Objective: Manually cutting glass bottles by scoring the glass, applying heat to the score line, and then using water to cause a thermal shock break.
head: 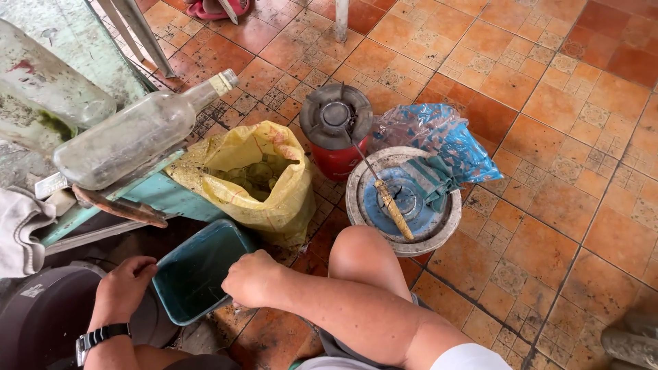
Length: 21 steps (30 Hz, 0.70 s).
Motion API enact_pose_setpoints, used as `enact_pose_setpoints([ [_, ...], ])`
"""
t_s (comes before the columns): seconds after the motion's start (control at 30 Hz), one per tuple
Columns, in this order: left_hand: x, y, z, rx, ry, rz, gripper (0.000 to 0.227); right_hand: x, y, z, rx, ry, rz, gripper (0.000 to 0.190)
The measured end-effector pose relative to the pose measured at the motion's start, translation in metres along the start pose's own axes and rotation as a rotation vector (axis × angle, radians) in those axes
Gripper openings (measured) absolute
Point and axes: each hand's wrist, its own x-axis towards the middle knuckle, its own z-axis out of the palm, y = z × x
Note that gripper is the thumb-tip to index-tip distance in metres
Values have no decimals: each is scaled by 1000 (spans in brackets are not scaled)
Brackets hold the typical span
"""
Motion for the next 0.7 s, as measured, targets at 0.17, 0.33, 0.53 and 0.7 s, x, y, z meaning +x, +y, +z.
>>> enact_pose_setpoints([
  [0.17,9,-12,2,31,8,-7,30,6,0,1,5,0,-31,31],
  [0.33,7,-14,1,24,28,-51,26,13,-1,5,7,13,-32,30],
  [0.53,10,-15,-1,57,37,-71,28,18,0,8,-10,20,-48,28],
  [0.7,18,-17,0,57,31,-85,35,16,-2,3,-16,-14,-40,28],
])
